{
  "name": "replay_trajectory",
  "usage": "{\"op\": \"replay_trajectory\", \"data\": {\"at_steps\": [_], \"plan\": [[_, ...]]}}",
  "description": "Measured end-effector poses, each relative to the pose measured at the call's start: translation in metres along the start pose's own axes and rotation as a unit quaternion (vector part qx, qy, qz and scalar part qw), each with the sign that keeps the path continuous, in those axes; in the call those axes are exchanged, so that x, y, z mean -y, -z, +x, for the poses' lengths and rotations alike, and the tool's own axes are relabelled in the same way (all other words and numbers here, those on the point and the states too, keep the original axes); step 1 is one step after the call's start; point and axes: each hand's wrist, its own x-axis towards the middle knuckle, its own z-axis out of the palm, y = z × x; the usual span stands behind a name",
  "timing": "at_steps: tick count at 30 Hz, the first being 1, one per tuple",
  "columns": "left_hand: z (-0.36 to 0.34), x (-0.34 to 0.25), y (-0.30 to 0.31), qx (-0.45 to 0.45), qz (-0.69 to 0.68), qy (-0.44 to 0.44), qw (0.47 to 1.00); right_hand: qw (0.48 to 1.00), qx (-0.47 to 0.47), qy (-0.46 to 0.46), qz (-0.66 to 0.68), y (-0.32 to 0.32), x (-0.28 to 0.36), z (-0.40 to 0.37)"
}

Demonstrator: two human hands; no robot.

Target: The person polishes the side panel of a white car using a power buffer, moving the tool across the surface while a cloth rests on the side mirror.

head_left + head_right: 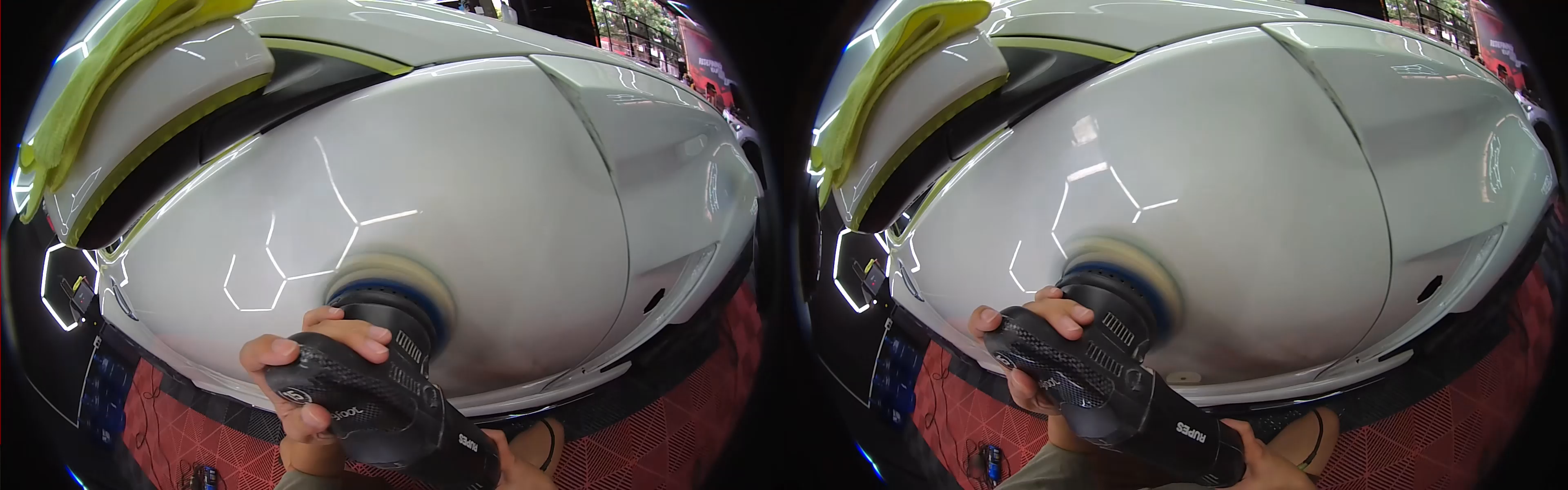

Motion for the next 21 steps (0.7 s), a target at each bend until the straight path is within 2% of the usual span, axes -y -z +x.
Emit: {"op": "replay_trajectory", "data": {"at_steps": [3,5,9,11,12,13,15,17,21], "plan": [[0.002,0.003,-0.029,0.034,-0.014,0.036,0.999,0.998,-0.044,0.0,-0.053,0.019,-0.017,-0.019],[0.002,0.008,-0.051,0.063,-0.007,0.052,0.997,0.999,0.013,0.037,0.035,0.04,-0.017,-0.024],[-0.001,0.02,-0.088,0.085,-0.05,0.05,0.994,1.0,-0.004,0.014,0.018,0.064,-0.014,-0.045],[-0.002,0.019,-0.106,0.068,-0.083,0.104,0.989,0.999,-0.024,0.027,0.009,0.072,-0.014,-0.053],[-0.001,0.03,-0.108,0.11,-0.089,0.06,0.988,0.998,-0.038,0.043,0.002,0.076,-0.015,-0.057],[0.0,0.032,-0.113,0.106,-0.089,0.06,0.988,0.999,-0.036,0.04,0.001,0.083,-0.021,-0.065],[-0.001,0.035,-0.127,0.182,-0.056,0.133,0.973,0.999,-0.015,-0.004,-0.042,0.098,-0.034,-0.079],[0.008,0.047,-0.142,0.249,-0.015,0.061,0.967,0.999,-0.001,-0.017,-0.046,0.106,-0.034,-0.084],[0.014,0.05,-0.169,0.247,0.069,-0.036,0.966,0.998,-0.006,-0.05,-0.035,0.101,-0.026,-0.091]]}}
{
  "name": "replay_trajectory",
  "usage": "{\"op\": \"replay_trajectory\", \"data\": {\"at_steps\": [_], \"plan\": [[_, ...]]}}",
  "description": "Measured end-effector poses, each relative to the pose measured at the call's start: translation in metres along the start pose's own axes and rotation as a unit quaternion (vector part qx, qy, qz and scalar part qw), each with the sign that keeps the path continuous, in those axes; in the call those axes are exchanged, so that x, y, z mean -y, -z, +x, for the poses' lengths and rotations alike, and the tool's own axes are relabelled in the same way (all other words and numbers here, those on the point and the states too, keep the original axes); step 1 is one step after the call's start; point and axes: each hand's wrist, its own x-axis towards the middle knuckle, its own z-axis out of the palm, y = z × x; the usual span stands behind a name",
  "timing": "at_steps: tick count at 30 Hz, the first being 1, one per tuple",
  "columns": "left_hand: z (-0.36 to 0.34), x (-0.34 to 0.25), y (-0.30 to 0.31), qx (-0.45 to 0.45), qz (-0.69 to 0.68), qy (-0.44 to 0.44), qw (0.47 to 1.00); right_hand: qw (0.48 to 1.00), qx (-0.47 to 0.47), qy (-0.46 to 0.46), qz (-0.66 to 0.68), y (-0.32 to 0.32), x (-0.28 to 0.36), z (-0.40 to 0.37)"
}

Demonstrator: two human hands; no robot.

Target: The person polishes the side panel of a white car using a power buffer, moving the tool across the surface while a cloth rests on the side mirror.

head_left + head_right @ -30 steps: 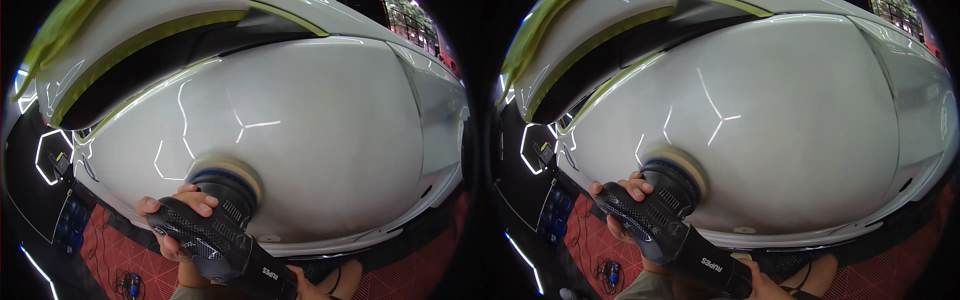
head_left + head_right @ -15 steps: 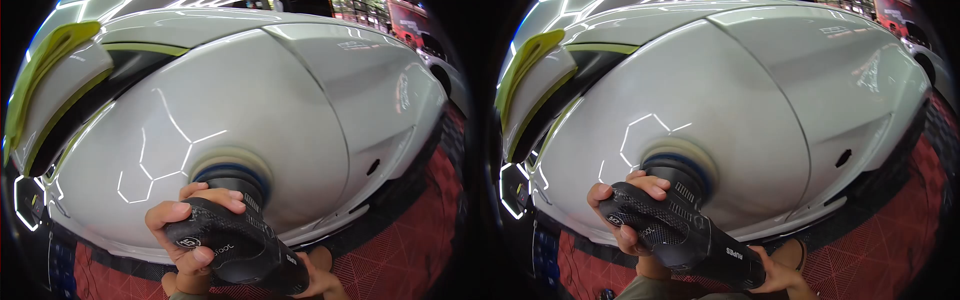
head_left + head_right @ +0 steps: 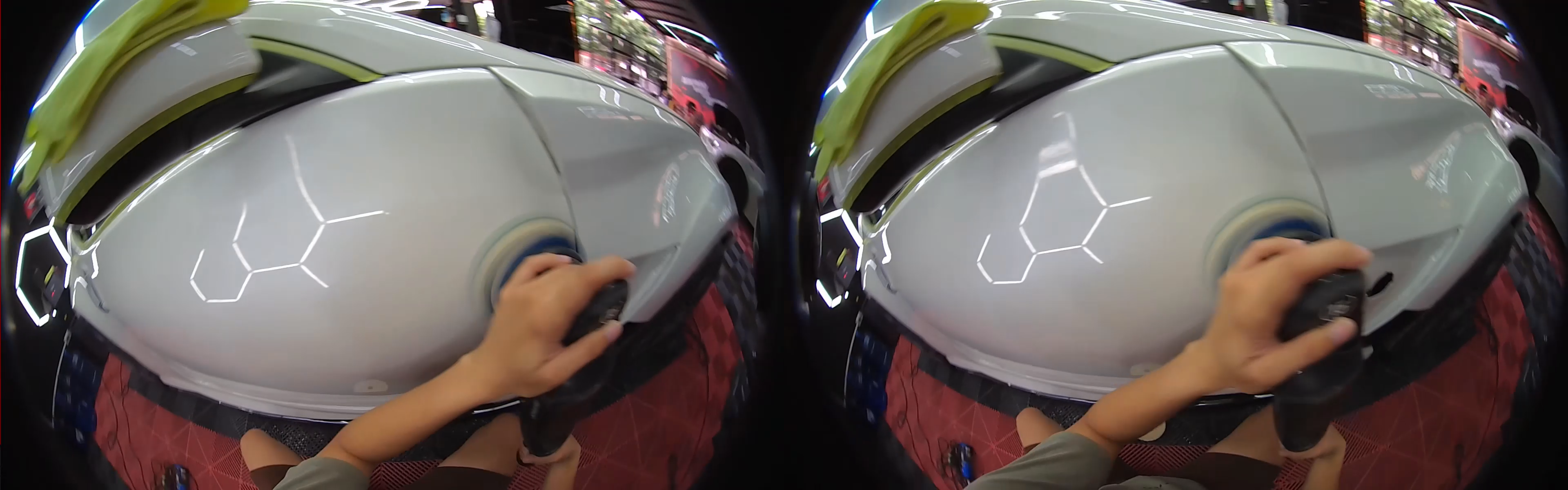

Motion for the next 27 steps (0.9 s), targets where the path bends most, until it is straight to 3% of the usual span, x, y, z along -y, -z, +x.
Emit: {"op": "replay_trajectory", "data": {"at_steps": [2,5,13,15,19,24,27], "plan": [[0.002,-0.003,-0.001,0.018,-0.017,0.028,0.999,1.0,-0.003,-0.027,0.008,-0.003,0.004,0.006],[0.007,-0.002,0.008,-0.023,-0.032,0.012,0.999,0.996,-0.012,-0.09,-0.004,-0.015,0.015,0.012],[0.015,-0.011,0.104,-0.019,-0.009,0.071,0.997,0.973,-0.003,-0.215,-0.085,-0.058,0.028,0.047],[0.003,-0.013,0.129,-0.075,-0.026,0.009,0.997,0.969,0.005,-0.226,-0.1,-0.069,0.031,0.06],[-0.025,-0.03,0.198,-0.069,-0.045,0.04,0.996,0.965,0.012,-0.229,-0.126,-0.093,0.037,0.085],[-0.065,-0.037,0.274,-0.124,-0.081,0.001,0.989,0.962,0.023,-0.225,-0.152,-0.134,0.039,0.122],[-0.096,-0.051,0.323,-0.146,-0.145,0.049,0.977,0.961,0.025,-0.22,-0.164,-0.169,0.038,0.144]]}}
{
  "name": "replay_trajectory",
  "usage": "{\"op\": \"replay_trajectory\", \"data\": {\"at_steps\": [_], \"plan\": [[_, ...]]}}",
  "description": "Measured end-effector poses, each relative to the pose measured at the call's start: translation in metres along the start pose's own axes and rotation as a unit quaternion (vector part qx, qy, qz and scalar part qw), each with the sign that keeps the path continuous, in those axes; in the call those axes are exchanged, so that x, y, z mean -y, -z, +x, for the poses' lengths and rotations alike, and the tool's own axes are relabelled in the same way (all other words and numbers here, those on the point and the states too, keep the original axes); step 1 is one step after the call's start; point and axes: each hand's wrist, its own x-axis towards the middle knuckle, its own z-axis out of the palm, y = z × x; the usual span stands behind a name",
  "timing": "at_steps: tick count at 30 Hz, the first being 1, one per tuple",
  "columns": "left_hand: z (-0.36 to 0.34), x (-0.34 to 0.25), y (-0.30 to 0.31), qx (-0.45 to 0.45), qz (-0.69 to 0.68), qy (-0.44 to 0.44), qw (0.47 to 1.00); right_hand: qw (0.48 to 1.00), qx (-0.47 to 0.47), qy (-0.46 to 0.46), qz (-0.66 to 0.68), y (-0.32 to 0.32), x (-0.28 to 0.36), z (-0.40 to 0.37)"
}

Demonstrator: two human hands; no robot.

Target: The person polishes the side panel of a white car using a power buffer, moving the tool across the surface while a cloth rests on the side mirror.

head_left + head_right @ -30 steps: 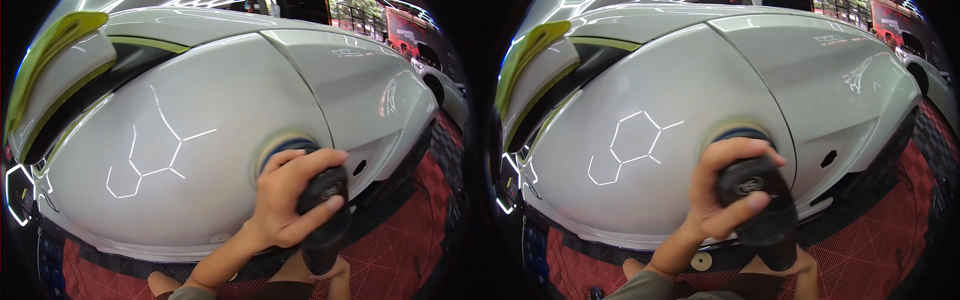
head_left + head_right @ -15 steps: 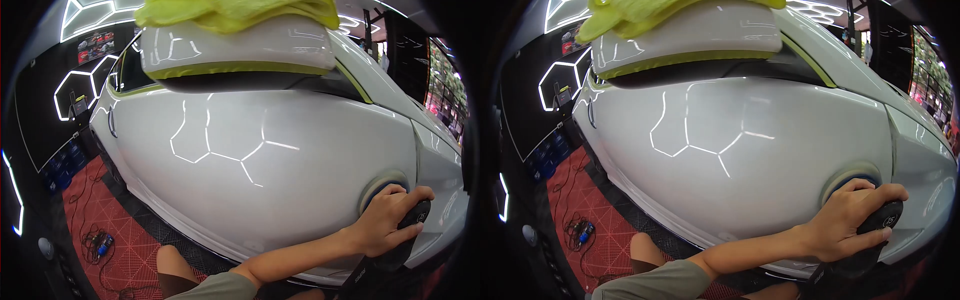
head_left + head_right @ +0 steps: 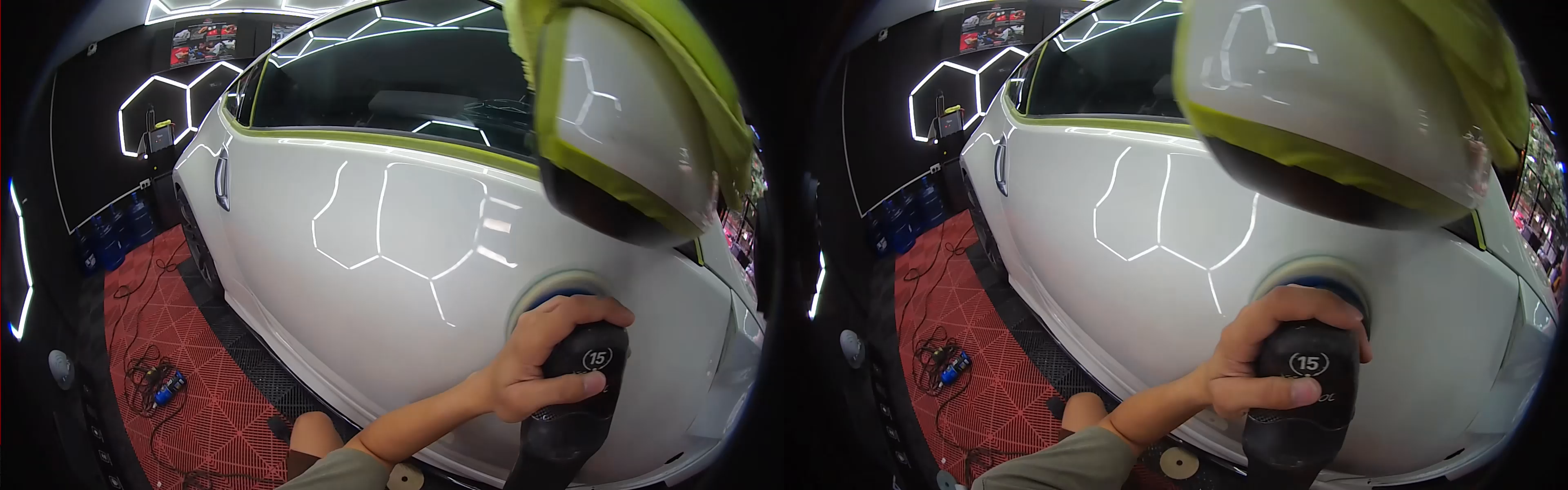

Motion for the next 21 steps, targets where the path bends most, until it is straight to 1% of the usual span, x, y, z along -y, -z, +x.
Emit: {"op": "replay_trajectory", "data": {"at_steps": [1,3,5,6,8,9,11,12,13,15,17,18,19,21], "plan": [[-0.006,-0.007,0.015,0.0,0.002,-0.004,1.0,1.0,-0.001,0.003,-0.004,-0.011,0.007,0.007],[-0.017,-0.021,0.05,-0.031,-0.07,-0.001,0.997,1.0,0.001,0.011,-0.008,-0.035,0.02,0.021],[-0.026,-0.04,0.087,-0.043,-0.065,0.005,0.997,0.998,-0.002,-0.067,-0.011,-0.065,0.045,0.035],[-0.032,-0.049,0.105,-0.057,-0.078,0.007,0.995,0.998,0.001,-0.068,-0.008,-0.08,0.06,0.042],[-0.04,-0.065,0.134,-0.095,-0.112,0.008,0.989,0.995,-0.021,0.1,0.003,-0.107,0.128,0.06],[-0.043,-0.072,0.148,-0.096,-0.12,0.011,0.988,0.995,-0.026,0.093,0.003,-0.118,0.142,0.067],[-0.05,-0.082,0.178,-0.111,-0.141,-0.02,0.984,0.992,-0.02,0.127,0.02,-0.14,0.167,0.085],[-0.053,-0.086,0.195,-0.107,-0.122,-0.028,0.986,0.991,-0.025,0.127,0.019,-0.152,0.176,0.095],[-0.056,-0.092,0.207,-0.103,-0.125,-0.031,0.986,0.989,-0.024,0.145,-0.004,-0.162,0.182,0.103],[-0.06,-0.103,0.228,-0.138,-0.116,-0.048,0.982,0.986,-0.029,0.163,-0.029,-0.18,0.193,0.118],[-0.064,-0.111,0.251,-0.147,-0.11,-0.059,0.981,0.983,0.019,0.183,0.005,-0.196,0.211,0.133],[-0.065,-0.116,0.261,-0.159,-0.113,-0.08,0.978,0.988,0.066,0.116,0.072,-0.203,0.222,0.138],[-0.069,-0.12,0.273,-0.17,-0.117,-0.1,0.973,0.989,0.061,0.114,0.076,-0.212,0.232,0.143],[-0.075,-0.127,0.299,-0.163,-0.105,-0.109,0.975,0.978,0.019,0.201,-0.061,-0.23,0.248,0.152]]}}
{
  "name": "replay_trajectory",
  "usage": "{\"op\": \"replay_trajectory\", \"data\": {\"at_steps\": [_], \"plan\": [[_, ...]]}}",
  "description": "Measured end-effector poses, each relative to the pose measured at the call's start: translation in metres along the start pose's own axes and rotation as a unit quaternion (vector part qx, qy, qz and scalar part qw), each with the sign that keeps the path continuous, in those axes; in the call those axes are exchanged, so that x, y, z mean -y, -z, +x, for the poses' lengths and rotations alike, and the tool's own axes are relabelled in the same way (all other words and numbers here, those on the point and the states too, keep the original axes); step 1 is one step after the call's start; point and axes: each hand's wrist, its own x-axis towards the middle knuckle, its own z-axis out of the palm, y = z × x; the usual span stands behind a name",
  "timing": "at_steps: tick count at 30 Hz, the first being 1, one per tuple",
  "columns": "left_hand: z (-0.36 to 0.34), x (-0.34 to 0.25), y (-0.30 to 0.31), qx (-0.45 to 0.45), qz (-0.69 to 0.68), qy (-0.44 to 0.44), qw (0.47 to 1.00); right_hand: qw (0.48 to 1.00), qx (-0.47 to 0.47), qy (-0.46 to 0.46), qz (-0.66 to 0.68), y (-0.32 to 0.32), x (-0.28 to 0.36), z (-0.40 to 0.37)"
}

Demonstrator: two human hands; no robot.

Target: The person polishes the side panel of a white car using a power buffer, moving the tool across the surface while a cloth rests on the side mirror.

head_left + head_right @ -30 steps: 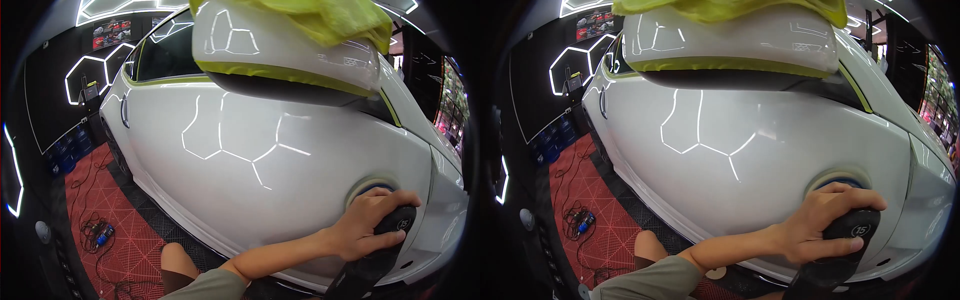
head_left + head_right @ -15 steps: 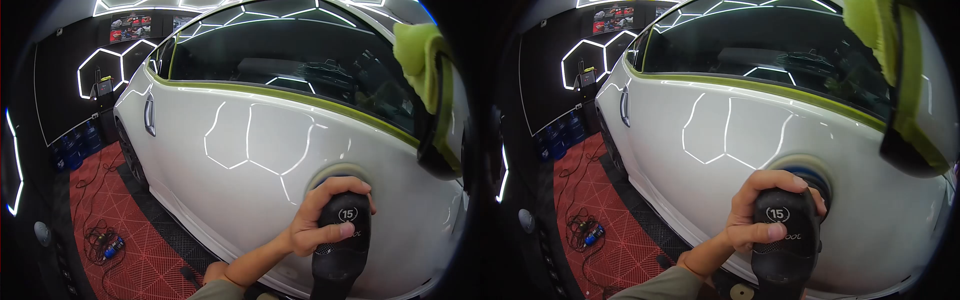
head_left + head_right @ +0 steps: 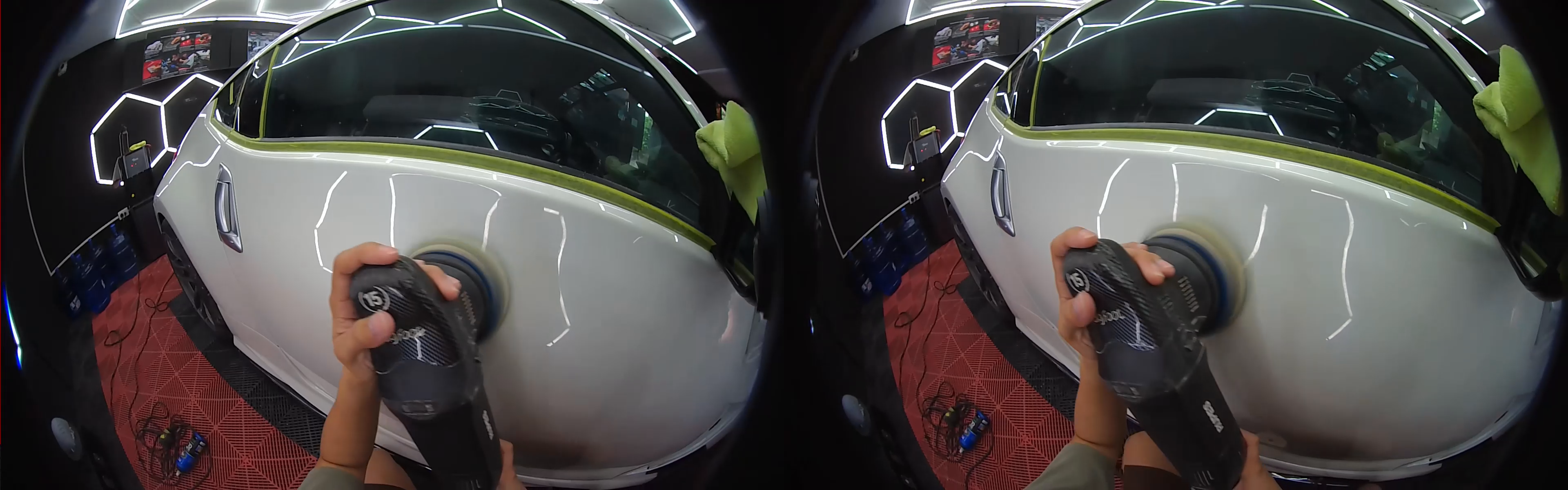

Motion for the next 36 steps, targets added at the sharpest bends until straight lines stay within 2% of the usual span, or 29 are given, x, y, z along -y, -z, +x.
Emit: {"op": "replay_trajectory", "data": {"at_steps": [2,4,6,10,12,15,19,21,22,24,28,30,31,33,36], "plan": [[0.003,-0.012,0.024,0.006,0.011,-0.007,1.0,0.998,0.0,0.011,0.055,-0.026,-0.005,0.022],[0.005,-0.023,0.045,0.0,0.042,-0.051,0.998,0.994,0.0,0.022,0.111,-0.045,-0.003,0.043],[0.009,-0.037,0.063,0.0,0.051,-0.057,0.997,0.977,0.068,0.069,0.187,-0.047,0.015,0.068],[0.021,-0.052,0.095,0.006,0.071,-0.084,0.994,0.98,0.075,0.083,0.165,-0.054,0.049,0.091],[0.025,-0.055,0.098,0.006,0.06,-0.07,0.996,0.978,0.126,0.002,0.169,-0.059,0.053,0.096],[0.029,-0.05,0.097,-0.003,0.08,-0.064,0.995,0.978,0.104,0.028,0.178,-0.054,0.051,0.09],[0.023,-0.023,0.051,-0.001,0.067,-0.047,0.997,0.983,0.07,0.054,0.164,-0.023,0.033,0.062],[0.018,-0.005,0.022,-0.001,0.068,-0.036,0.997,0.97,0.046,0.117,0.207,-0.007,0.016,0.043],[0.015,0.003,0.007,0.001,0.064,-0.033,0.997,0.97,0.04,0.116,0.208,0.003,0.012,0.029],[0.01,0.024,-0.021,0.001,0.073,-0.043,0.996,0.993,0.016,0.024,0.113,0.026,0.006,0.003],[0.002,0.064,-0.073,0.014,0.076,-0.052,0.996,0.99,-0.035,0.066,0.119,0.063,-0.02,-0.036],[-0.003,0.083,-0.104,0.005,0.08,-0.051,0.995,0.981,0.021,-0.022,0.19,0.093,-0.022,-0.057],[-0.005,0.093,-0.118,0.005,0.085,-0.05,0.995,0.981,0.013,-0.02,0.192,0.103,-0.031,-0.067],[-0.009,0.113,-0.142,0.0,0.094,-0.054,0.994,0.987,-0.005,0.048,0.154,0.118,-0.049,-0.086],[-0.018,0.139,-0.177,0.001,0.107,-0.054,0.993,0.978,-0.015,0.045,0.202,0.15,-0.059,-0.116]]}}
